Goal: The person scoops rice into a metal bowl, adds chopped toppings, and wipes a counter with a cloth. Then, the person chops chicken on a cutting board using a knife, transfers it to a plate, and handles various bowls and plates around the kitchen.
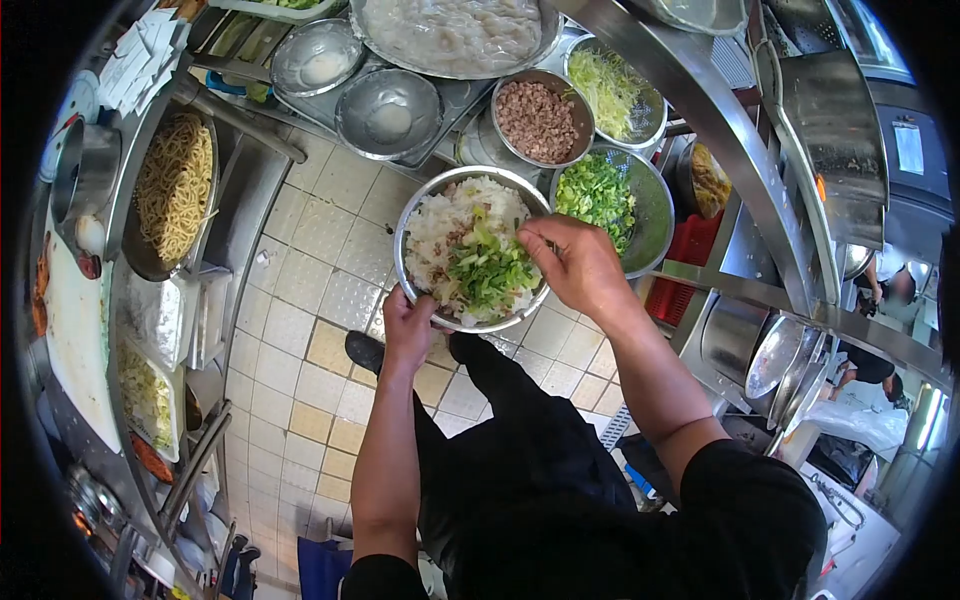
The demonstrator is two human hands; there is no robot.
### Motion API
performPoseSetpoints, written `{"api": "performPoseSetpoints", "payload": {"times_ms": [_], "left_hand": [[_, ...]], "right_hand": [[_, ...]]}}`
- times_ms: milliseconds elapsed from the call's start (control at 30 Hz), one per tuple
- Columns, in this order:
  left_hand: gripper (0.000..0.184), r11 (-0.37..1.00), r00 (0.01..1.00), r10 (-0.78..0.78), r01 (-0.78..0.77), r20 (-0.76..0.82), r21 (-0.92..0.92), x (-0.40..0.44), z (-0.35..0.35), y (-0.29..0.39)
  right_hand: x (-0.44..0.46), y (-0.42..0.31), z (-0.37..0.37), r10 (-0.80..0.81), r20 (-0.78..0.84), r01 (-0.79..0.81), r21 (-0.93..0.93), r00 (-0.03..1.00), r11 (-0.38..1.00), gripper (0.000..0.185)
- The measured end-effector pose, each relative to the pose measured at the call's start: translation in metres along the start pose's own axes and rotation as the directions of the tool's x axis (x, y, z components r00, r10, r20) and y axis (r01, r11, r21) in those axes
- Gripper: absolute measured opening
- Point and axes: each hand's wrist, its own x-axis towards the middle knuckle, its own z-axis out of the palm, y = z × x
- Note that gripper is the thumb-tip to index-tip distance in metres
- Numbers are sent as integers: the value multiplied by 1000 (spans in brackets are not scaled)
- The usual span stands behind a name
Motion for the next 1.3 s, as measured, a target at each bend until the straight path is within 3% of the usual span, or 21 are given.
{"api": "performPoseSetpoints", "payload": {"times_ms": [67,133,167,200,233,267,300,333,400,467,500,667,733,800,867,900,1067,1133,1200,1267,1300], "left_hand": [[28,999,1000,13,-13,3,-37,0,2,3],[24,998,1000,23,-23,-5,-58,1,3,5],[24,999,1000,22,-22,9,-49,0,2,6],[24,999,999,23,-22,23,-39,1,1,6],[24,999,1000,26,-25,17,-43,0,2,7],[25,999,1000,27,-27,15,-21,-1,2,9],[25,999,999,33,-33,10,0,0,2,10],[25,999,999,41,-41,-1,-3,-1,1,11],[26,1000,1000,14,-14,9,4,-3,0,13],[28,1000,1000,16,-16,-27,3,-7,1,16],[29,1000,999,30,-30,-30,3,-9,2,19],[30,996,992,82,-80,-97,27,-17,0,14],[31,994,988,110,-110,-112,4,-14,-7,-1],[32,986,980,167,-165,-108,21,-11,-9,-8],[32,990,984,144,-143,-107,17,-10,-6,-1],[32,993,987,119,-118,-111,14,-9,-3,1],[32,998,994,51,-55,-95,-43,-10,-5,-1],[31,993,997,36,-44,-74,-109,-9,-6,-2],[31,992,996,25,-36,-85,-124,-11,-5,-4],[31,981,996,8,-25,-90,-192,-11,-3,-8],[29,981,995,16,-34,-96,-192,-12,-2,-9]], "right_hand": [[4,4,-5,-105,-32,105,-2,994,994,12],[12,10,-24,63,-45,-59,86,997,995,10],[23,29,-35,44,-56,-41,46,997,998,9],[40,58,-42,51,-115,-20,255,992,967,8],[61,78,-60,91,-161,-75,104,983,992,11],[84,93,-70,253,-240,-238,90,937,967,19],[120,165,-75,219,-369,-340,-305,903,889,30],[138,135,-82,399,-293,-450,-133,869,883,43],[179,232,-71,398,-245,-430,-92,884,898,50],[207,296,-57,327,-142,-357,-346,934,868,51],[210,290,-59,236,-197,-303,-465,952,832,41],[217,290,-100,196,-186,-258,-410,963,875,30],[205,255,-113,372,-296,-406,-64,880,911,35],[200,256,-107,398,-265,-438,-109,878,892,37],[197,245,-81,526,-90,-534,-115,845,838,42],[211,343,-61,-74,-242,-56,-490,967,870,41],[216,276,-92,-23,-196,-119,-677,980,726,34],[213,264,-120,123,-160,-192,-557,979,808,34],[204,297,-132,269,-158,-295,-172,950,940,32],[194,327,-145,-153,-223,109,-196,963,974,31],[193,378,-161,50,-213,31,361,976,932,30]]}}
